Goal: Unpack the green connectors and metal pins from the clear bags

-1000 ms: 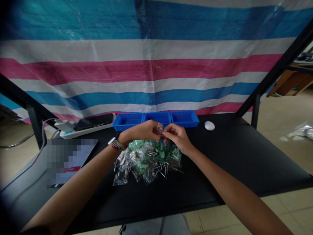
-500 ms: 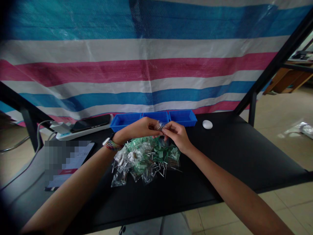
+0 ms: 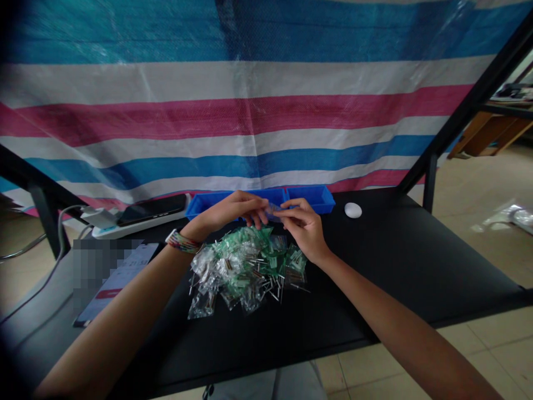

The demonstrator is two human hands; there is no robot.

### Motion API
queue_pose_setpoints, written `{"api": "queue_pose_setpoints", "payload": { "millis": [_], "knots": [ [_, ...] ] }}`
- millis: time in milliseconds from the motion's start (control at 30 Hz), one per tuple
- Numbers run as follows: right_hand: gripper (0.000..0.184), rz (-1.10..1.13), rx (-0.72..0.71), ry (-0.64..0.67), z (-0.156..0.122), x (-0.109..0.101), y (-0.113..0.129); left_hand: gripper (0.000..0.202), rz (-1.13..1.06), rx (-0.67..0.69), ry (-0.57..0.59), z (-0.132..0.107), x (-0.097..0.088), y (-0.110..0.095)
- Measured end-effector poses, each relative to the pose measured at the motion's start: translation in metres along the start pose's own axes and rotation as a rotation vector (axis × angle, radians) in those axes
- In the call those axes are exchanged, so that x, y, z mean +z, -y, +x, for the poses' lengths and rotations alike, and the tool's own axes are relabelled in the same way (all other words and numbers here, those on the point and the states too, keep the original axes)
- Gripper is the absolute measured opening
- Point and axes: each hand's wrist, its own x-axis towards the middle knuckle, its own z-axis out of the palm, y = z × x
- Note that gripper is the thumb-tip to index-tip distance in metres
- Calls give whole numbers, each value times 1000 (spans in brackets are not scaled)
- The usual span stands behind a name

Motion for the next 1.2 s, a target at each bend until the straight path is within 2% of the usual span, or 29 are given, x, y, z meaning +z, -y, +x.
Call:
{"api": "queue_pose_setpoints", "payload": {
  "millis": [67,133,233,300,400,500,600,733,1000,1100,1200],
  "knots": [
    [11,-50,8,-10,0,-1,0,29,-23,46,-24,1,0,1],
    [12,-52,21,-30,0,-1,0,24,-40,60,-52,2,-1,3],
    [18,56,90,-72,1,-2,-1,21,-38,66,-85,4,-2,6],
    [29,180,172,-87,2,-1,-1,20,-24,94,-92,6,-3,7],
    [45,339,329,-42,3,1,-2,20,11,143,-73,6,-3,8],
    [42,370,415,31,3,3,-3,19,31,182,-45,5,-2,8],
    [31,308,382,37,3,4,-3,16,38,185,-51,6,0,9],
    [34,228,325,16,3,4,-3,16,90,154,-86,6,0,9],
    [29,103,200,3,2,4,3,62,85,-59,-70,4,2,4],
    [25,30,140,-14,1,4,5,51,78,-71,-55,3,2,3],
    [18,-10,72,-32,0,3,6,36,52,-63,-96,2,1,2]
  ]
}}
